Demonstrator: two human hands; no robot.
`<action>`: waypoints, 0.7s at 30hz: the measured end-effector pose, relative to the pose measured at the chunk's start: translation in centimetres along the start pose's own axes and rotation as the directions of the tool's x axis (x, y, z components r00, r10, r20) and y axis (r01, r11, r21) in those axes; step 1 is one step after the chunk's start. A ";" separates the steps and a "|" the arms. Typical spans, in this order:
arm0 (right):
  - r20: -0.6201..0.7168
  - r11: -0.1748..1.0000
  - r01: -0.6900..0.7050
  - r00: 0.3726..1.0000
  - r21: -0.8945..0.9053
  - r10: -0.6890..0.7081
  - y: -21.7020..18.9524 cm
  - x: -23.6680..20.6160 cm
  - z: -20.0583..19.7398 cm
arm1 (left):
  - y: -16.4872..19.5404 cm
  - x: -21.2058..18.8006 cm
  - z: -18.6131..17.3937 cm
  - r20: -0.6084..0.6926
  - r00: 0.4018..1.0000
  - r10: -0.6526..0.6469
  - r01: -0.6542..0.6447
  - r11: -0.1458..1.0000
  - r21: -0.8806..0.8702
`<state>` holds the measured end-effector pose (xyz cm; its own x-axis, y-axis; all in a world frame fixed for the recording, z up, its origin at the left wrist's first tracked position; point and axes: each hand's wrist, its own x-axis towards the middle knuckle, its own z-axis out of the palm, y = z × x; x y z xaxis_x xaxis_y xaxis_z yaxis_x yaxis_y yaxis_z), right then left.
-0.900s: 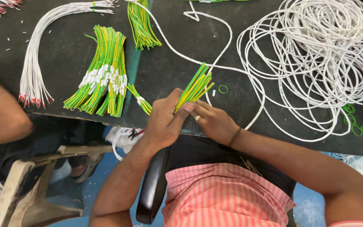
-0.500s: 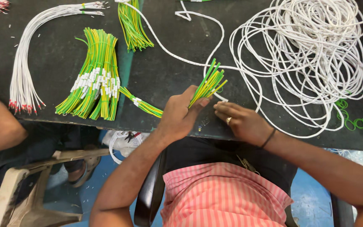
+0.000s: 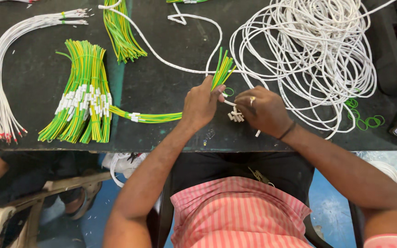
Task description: The person gathers green and yellow insulated wires into aligned bundles and wraps green rubber bands around them by hand to secure each bundle. They place finished bundles on the workbench with other completed wire bundles.
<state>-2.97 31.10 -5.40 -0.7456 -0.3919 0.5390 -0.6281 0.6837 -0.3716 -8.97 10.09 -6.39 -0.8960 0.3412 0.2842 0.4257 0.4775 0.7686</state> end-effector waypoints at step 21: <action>0.242 0.929 -0.238 0.955 0.282 0.171 1.9 5.4 5.6 | 0.3 -1.9 -1.1 -0.177 0.980 0.092 -0.139 0.951 -0.277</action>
<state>-9.42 26.81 -7.41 -0.8735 -0.4063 0.2682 -0.4691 0.5549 -0.6870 -7.22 8.68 -6.02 -0.8614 0.2347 0.4505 0.4941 0.1818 0.8502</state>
